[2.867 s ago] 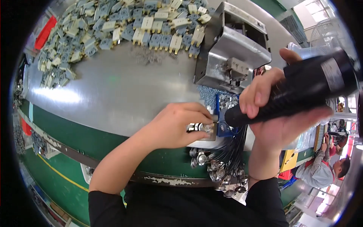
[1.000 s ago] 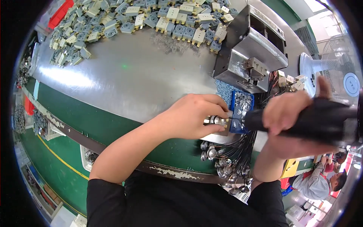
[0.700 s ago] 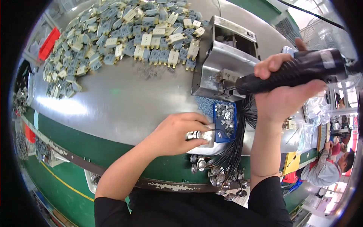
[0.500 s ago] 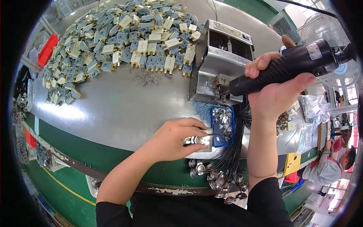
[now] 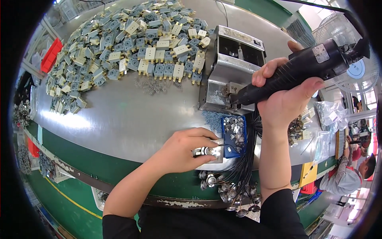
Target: Manually assemble and secure components of electrical connectors using an electric screwdriver.
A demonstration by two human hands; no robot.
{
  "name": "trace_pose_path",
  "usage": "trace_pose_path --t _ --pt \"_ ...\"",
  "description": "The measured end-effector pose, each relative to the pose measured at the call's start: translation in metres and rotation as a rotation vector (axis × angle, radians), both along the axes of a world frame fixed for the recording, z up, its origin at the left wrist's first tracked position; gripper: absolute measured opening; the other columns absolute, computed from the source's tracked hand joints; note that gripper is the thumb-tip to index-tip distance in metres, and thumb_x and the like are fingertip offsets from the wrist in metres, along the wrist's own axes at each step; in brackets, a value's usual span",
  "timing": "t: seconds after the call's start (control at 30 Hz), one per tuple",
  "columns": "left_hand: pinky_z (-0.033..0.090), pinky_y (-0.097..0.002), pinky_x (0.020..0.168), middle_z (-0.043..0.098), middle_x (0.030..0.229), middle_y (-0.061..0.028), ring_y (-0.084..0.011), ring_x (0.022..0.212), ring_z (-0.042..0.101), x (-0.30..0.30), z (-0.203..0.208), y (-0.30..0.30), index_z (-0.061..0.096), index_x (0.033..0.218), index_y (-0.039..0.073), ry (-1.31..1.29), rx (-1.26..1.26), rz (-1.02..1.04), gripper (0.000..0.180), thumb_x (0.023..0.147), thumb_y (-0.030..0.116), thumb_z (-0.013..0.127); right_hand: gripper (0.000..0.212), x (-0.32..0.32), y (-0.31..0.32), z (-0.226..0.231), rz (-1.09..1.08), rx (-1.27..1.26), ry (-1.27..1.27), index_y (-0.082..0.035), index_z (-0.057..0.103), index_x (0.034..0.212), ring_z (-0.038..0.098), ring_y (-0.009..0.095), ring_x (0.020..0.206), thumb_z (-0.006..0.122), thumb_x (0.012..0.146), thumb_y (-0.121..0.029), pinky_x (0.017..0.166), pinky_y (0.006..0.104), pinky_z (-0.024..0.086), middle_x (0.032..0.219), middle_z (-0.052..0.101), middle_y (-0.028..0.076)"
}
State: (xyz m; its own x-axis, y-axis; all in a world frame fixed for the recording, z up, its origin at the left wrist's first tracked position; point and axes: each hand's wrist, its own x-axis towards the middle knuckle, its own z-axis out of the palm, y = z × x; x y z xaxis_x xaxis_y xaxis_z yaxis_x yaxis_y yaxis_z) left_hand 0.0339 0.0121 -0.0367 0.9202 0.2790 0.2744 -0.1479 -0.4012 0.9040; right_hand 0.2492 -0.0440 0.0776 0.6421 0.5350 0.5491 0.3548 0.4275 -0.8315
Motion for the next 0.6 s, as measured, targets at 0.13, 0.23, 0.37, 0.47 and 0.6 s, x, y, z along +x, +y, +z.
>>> trace_pose_path --t 0.13,0.23,0.37,0.47,0.6 --pt "0.06 -0.0396 0.09 0.076 0.118 -0.0121 -0.0306 0.104 0.075 0.0 0.0 -0.001 0.079 0.106 0.005 0.01 0.001 0.004 0.031 0.077 0.01 0.09 0.105 0.0 -0.001 0.0 0.013 0.005 0.049 -0.001 0.048 0.133 0.057 0.023 0.059 0.045 0.084 -0.094 0.059 0.0373 0.049 0.073 0.058 0.01" --pt "0.06 -0.0396 0.091 0.076 0.118 -0.0122 -0.0302 0.105 0.075 -0.001 -0.002 -0.001 0.079 0.106 0.004 0.013 -0.015 -0.001 0.031 0.077 0.01 0.09 0.103 0.0 -0.001 -0.002 0.078 0.014 0.066 -0.002 0.049 0.128 0.057 0.024 0.059 0.046 0.084 -0.094 0.059 0.0373 0.049 0.073 0.057 0.01" --pt "0.06 -0.0397 0.092 0.076 0.118 -0.0123 -0.0308 0.105 0.075 -0.002 -0.001 -0.001 0.079 0.106 0.004 0.011 -0.004 0.009 0.032 0.077 0.011 0.09 0.105 -0.007 -0.002 -0.005 0.063 -0.026 0.032 -0.001 0.048 0.13 0.057 0.024 0.059 0.046 0.083 -0.095 0.059 0.0372 0.049 0.073 0.057 0.01" --pt "0.059 -0.0403 0.093 0.075 0.12 -0.0123 -0.0318 0.108 0.074 -0.001 0.001 -0.001 0.077 0.107 0.004 0.018 0.004 0.01 0.033 0.077 0.012 0.09 0.109 -0.011 -0.006 -0.01 0.097 -0.121 0.024 -0.001 0.046 0.136 0.057 0.023 0.058 0.046 0.082 -0.096 0.058 0.0371 0.049 0.073 0.056 0.009" --pt "0.059 -0.0411 0.095 0.074 0.124 -0.0123 -0.0329 0.111 0.073 -0.001 -0.001 0.0 0.075 0.106 0.004 -0.003 0.026 0.029 0.034 0.077 0.013 0.09 0.116 -0.011 -0.012 0.001 0.132 -0.085 0.06 -0.001 0.041 0.147 0.055 0.021 0.056 0.047 0.081 -0.097 0.057 0.0371 0.049 0.074 0.057 0.008"
